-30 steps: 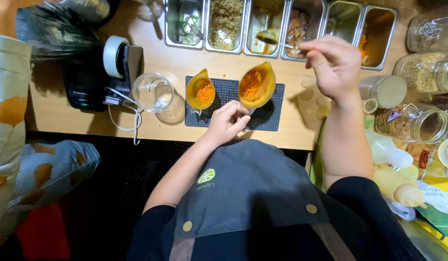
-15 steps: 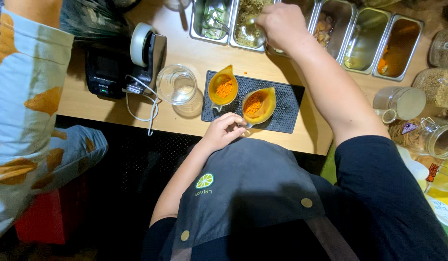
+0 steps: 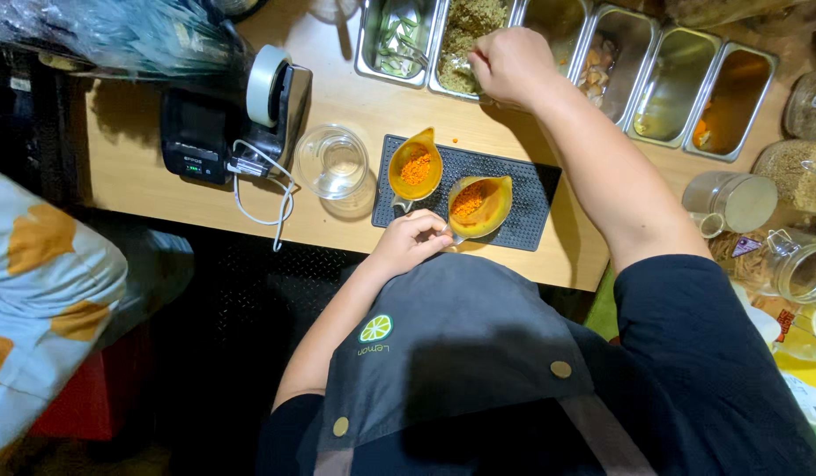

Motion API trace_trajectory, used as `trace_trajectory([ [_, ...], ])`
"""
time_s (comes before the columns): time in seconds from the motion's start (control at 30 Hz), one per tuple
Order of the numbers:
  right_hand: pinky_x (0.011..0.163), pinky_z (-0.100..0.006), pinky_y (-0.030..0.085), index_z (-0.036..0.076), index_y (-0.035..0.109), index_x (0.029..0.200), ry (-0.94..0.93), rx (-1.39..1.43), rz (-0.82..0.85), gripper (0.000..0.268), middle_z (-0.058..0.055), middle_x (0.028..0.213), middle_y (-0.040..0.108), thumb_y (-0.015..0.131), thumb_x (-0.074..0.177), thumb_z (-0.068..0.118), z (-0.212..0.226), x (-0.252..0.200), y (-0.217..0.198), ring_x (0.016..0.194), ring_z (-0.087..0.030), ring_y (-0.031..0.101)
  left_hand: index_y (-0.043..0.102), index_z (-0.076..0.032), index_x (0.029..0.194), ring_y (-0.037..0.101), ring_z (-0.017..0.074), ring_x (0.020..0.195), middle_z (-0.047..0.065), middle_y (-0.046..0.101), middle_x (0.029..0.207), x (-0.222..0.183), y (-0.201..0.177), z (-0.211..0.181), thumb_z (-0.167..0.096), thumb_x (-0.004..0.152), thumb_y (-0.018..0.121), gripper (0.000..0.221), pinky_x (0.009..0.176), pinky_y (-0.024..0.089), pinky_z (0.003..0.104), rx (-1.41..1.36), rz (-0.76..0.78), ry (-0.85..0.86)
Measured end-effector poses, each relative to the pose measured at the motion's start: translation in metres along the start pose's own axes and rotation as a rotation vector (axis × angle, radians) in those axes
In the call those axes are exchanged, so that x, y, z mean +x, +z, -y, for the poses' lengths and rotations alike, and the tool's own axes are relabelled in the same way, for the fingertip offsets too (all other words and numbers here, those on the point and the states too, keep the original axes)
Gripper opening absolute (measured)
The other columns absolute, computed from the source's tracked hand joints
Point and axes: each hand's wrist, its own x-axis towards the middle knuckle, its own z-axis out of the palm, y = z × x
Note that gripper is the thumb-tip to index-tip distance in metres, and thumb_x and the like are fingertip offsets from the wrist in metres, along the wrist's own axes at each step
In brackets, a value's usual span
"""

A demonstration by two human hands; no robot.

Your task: The person adds corn and other toppings into two yellow containers using a spoon and fork, pours a clear liquid from a measuring cup over them, and washes a metal container in a sink.

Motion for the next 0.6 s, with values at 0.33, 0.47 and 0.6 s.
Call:
trace_trajectory([
  [0.33,0.077,-0.044,0.058,0.006,0.078,0.101,0.127,0.439,-0.030,0.022,-0.013,0.085,0.076,0.061,0.103,0.020,0.000,-0.001,0.014,0.077,-0.030,0.073,0.073,-0.008,0.102,0.069,0.0144,0.081,0.004,0.071,0.096,0.000,0.003,-0.001,-0.023,0.094,0.074,0.017,0.072,0.054,0.028,0.039,-0.008,0.017],
  [0.47,0.075,-0.042,0.057,0.006,0.078,0.105,0.021,0.444,-0.042,0.021,-0.012,0.089,0.075,0.062,0.102,0.020,-0.006,-0.028,-0.005,0.081,-0.031,0.073,0.073,-0.007,0.102,0.071,0.0170,0.083,0.006,0.071,0.097,0.001,0.001,-0.005,-0.021,0.096,0.071,0.016,0.074,0.055,0.030,0.060,-0.016,0.052],
  [0.6,0.074,-0.041,0.057,0.005,0.080,0.104,-0.126,0.354,-0.132,0.019,-0.014,0.091,0.075,0.066,0.103,0.019,0.002,-0.044,0.011,0.080,-0.030,0.072,0.072,-0.006,0.107,0.072,0.0196,0.091,0.007,0.072,0.101,0.002,0.005,-0.012,-0.018,0.103,0.062,0.016,0.080,0.056,0.031,0.086,-0.004,0.128],
])
